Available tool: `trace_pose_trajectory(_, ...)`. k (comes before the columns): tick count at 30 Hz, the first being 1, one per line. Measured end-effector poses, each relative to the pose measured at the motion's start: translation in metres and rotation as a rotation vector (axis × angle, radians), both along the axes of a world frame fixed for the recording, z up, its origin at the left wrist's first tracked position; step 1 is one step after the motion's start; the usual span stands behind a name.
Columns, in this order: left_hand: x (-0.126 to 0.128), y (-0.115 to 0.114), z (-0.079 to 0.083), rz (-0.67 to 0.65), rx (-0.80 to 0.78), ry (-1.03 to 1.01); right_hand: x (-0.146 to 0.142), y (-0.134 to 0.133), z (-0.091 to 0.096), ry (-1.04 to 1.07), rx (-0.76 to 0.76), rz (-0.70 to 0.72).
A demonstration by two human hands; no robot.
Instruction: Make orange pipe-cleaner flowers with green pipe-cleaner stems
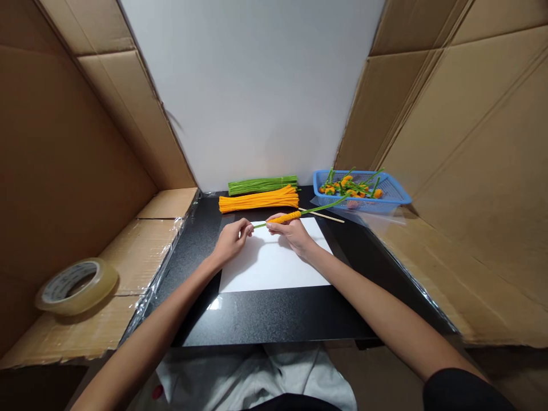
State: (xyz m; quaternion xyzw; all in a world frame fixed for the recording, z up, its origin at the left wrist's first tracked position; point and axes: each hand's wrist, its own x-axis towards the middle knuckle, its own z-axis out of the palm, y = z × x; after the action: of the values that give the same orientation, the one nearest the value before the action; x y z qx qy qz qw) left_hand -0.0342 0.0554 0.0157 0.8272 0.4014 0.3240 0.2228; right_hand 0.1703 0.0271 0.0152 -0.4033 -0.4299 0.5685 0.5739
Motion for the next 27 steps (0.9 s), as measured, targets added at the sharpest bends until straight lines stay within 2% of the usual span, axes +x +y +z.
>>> trace_pose_trajectory(2,0.000,0.001,-0.001,-0.012,-0.066,-0.084,0.002,0.001,0.000,0.005,-0.010,0.007)
trace_pose_trajectory(7,0.013,-0.004,-0.012,-0.073,-0.396,-0.484,-0.002,-0.003,-0.002,0.050,-0.014,0.038)
trace_pose_trajectory(12,0.023,-0.006,-0.015,0.035,-0.512,-0.791,-0.009,-0.006,-0.001,0.043,-0.025,0.083)
trace_pose_trajectory(14,0.018,-0.001,-0.012,0.098,-0.551,-0.922,-0.004,-0.004,0.001,0.094,-0.022,0.031)
trace_pose_trajectory(17,0.005,0.011,-0.007,0.192,-0.577,-1.101,0.010,0.004,0.002,0.214,-0.011,-0.148)
trace_pose_trajectory(20,-0.005,0.020,-0.009,0.277,-0.562,-1.175,0.020,0.013,-0.003,0.233,-0.001,-0.265)
trace_pose_trajectory(25,0.007,0.013,-0.017,0.336,-0.630,-1.209,0.013,0.015,-0.019,0.141,0.026,-0.302)
trace_pose_trajectory(27,0.016,0.006,-0.016,0.317,-0.641,-1.251,0.008,0.013,-0.023,0.123,0.031,-0.335)
